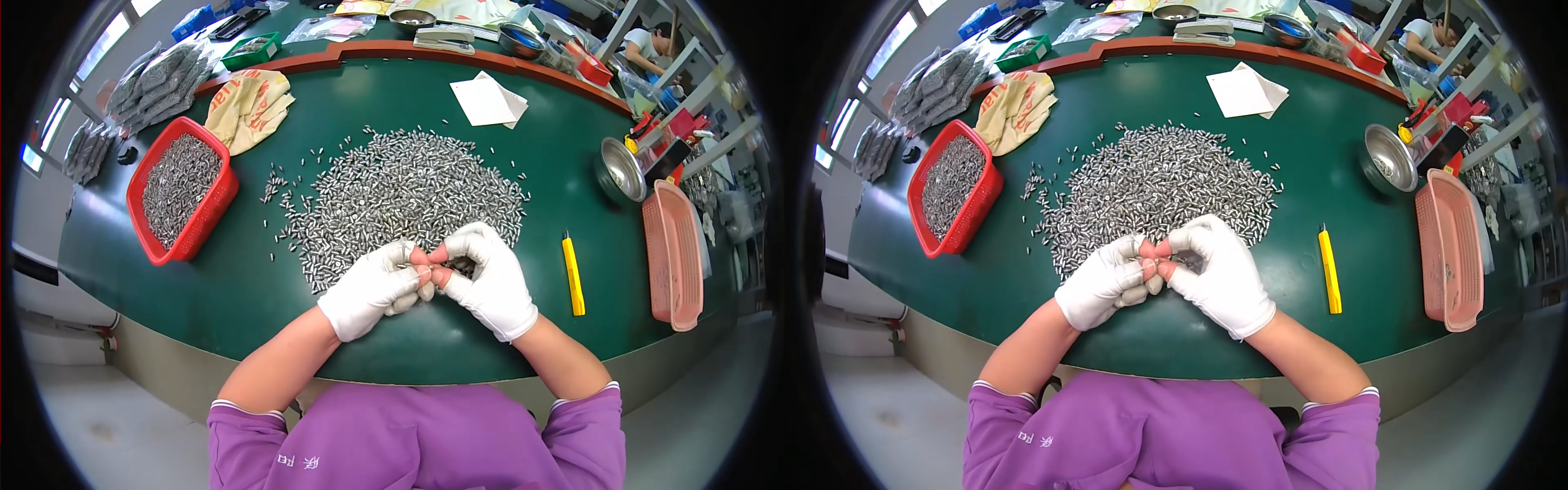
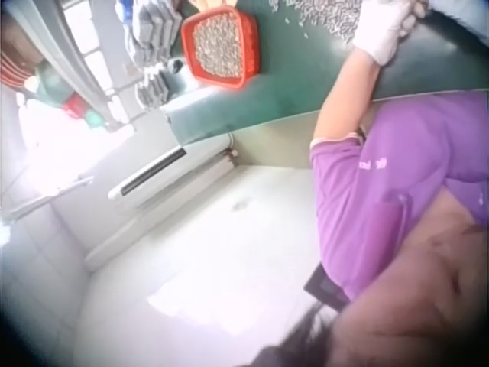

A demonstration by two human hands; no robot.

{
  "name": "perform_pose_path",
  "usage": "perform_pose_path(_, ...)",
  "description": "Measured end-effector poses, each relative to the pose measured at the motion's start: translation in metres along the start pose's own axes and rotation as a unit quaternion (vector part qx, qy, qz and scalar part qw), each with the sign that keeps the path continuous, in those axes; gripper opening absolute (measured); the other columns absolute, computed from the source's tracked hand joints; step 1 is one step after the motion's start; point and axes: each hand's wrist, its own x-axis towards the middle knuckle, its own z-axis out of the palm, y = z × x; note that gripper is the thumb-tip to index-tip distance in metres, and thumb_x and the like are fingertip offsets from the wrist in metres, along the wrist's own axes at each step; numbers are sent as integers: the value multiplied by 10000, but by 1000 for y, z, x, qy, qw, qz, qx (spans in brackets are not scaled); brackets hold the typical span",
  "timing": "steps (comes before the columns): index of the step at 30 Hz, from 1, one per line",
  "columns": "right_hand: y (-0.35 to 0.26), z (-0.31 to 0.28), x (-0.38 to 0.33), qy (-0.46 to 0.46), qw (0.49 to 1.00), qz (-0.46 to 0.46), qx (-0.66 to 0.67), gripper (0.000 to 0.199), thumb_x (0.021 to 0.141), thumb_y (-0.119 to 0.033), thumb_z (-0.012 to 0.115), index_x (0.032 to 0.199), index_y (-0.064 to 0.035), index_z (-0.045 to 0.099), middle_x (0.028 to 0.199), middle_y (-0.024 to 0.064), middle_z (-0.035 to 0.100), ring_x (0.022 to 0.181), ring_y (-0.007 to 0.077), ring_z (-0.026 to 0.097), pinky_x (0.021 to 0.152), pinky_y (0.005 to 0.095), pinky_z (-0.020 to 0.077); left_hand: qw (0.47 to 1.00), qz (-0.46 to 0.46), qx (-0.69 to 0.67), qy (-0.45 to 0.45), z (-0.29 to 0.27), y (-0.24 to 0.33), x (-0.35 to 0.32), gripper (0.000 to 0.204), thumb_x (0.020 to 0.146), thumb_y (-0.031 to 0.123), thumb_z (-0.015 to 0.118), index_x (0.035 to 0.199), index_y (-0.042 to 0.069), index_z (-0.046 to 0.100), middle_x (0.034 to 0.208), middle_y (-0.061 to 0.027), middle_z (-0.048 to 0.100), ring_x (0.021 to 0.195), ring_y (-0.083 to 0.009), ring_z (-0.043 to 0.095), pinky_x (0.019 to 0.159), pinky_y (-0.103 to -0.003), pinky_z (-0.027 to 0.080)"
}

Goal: The person is sorting and inspecting small metal components at an assembly workbench.

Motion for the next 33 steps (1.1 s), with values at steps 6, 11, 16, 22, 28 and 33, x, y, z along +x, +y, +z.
perform_pose_path(6,-3,-4,3,64,940,-220,-254,217,679,-154,754,885,-147,685,820,40,591,750,258,572,680,367,473,1000,25,-8,7,0,-2,1,243,931,283,598,1032,65,556,753,-18,572,503,-31,359,466,-179,272)
perform_pose_path(11,-3,-5,5,59,931,-231,-276,186,691,-172,743,863,-144,677,809,37,612,766,251,580,676,364,475,999,36,-5,1,1,-2,2,256,931,295,597,1022,58,563,758,-13,572,498,-32,356,465,-180,273)
perform_pose_path(16,-11,-11,8,70,914,-225,-330,145,683,-147,729,808,-132,659,812,34,612,777,246,585,676,368,478,999,36,30,28,2,3,-1,204,950,245,533,1020,53,538,776,-11,584,516,-32,375,470,-182,288)
perform_pose_path(22,-11,-28,8,-99,898,-211,-374,80,711,-156,678,787,-140,655,779,41,580,759,248,580,644,377,472,996,80,-32,12,-4,3,2,258,931,306,586,1045,76,563,719,-14,503,488,-47,289,464,-196,236)
perform_pose_path(28,-4,-19,5,-135,861,-223,-437,97,686,-134,677,781,-130,661,753,44,577,725,255,573,622,379,469,994,84,-73,0,-3,2,2,238,921,273,597,1064,86,557,798,-23,533,510,-43,305,482,-196,248)
perform_pose_path(33,-3,-12,5,-142,838,-206,-485,109,697,-144,659,798,-105,649,758,54,561,728,256,567,629,380,464,993,82,-86,4,-4,1,4,232,913,259,609,1070,96,557,811,-13,518,528,-42,314,500,-197,261)
